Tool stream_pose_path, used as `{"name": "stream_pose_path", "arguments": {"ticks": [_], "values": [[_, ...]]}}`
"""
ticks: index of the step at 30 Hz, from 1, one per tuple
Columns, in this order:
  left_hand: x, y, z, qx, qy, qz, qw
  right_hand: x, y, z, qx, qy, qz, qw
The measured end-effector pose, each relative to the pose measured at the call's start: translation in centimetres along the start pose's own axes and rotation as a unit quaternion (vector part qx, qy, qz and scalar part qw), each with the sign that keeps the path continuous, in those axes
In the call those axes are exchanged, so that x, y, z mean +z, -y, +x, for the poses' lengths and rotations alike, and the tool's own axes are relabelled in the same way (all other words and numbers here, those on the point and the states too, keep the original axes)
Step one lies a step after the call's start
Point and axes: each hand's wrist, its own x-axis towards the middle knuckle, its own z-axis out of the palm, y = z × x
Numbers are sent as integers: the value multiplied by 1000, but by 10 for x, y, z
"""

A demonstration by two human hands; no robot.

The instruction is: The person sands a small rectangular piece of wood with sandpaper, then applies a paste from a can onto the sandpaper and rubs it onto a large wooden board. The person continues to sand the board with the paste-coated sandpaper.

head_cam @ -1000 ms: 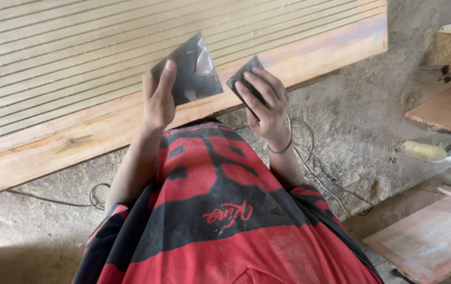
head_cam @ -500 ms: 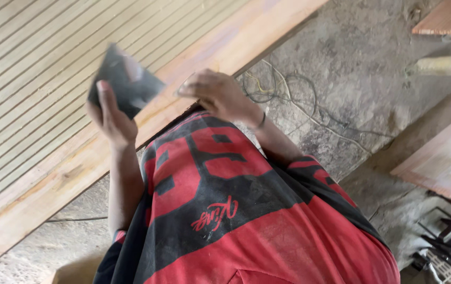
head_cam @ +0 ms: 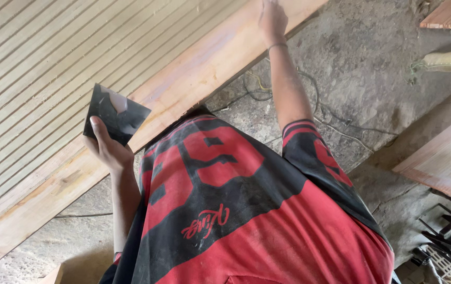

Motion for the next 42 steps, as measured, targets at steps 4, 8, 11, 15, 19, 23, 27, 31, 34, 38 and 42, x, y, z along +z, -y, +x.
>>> {"name": "stream_pose_path", "arguments": {"ticks": [4, 8, 11, 15, 19, 23, 27, 31, 34, 38, 42], "values": [[-8, 3, -6, -11, -26, 3, 1000, 24, 21, -15, 19, -53, -28, 998], [-14, 6, -6, -4, -31, -12, 999, 45, 68, -54, -17, -105, -57, 993], [-17, 13, 2, 1, -47, -48, 998, 47, 109, -91, -26, -54, -41, 997], [-19, 16, 5, -9, -41, -48, 998, 45, 138, -117, -29, 25, 8, 999], [-14, 9, 7, -13, -10, -47, 999, 32, 103, -83, -47, 8, 54, 997], [-12, -5, 6, 8, 18, -26, 999, 3, 41, -24, -7, -93, 56, 994], [-9, -12, 0, 0, -5, 3, 1000, -20, -1, 16, -24, -94, -2, 995], [-9, -10, -12, 5, -3, 21, 1000, -4, 10, 18, -25, -102, 12, 994], [-20, -2, -16, -8, -25, 14, 1000, 25, 47, -12, 30, -72, 9, 997], [-38, 15, -13, -38, -69, -73, 994, 62, 118, -97, -13, -75, 33, 997], [-53, 29, 1, -52, -90, -133, 986, 53, 164, -127, -7, 47, 49, 998]]}}
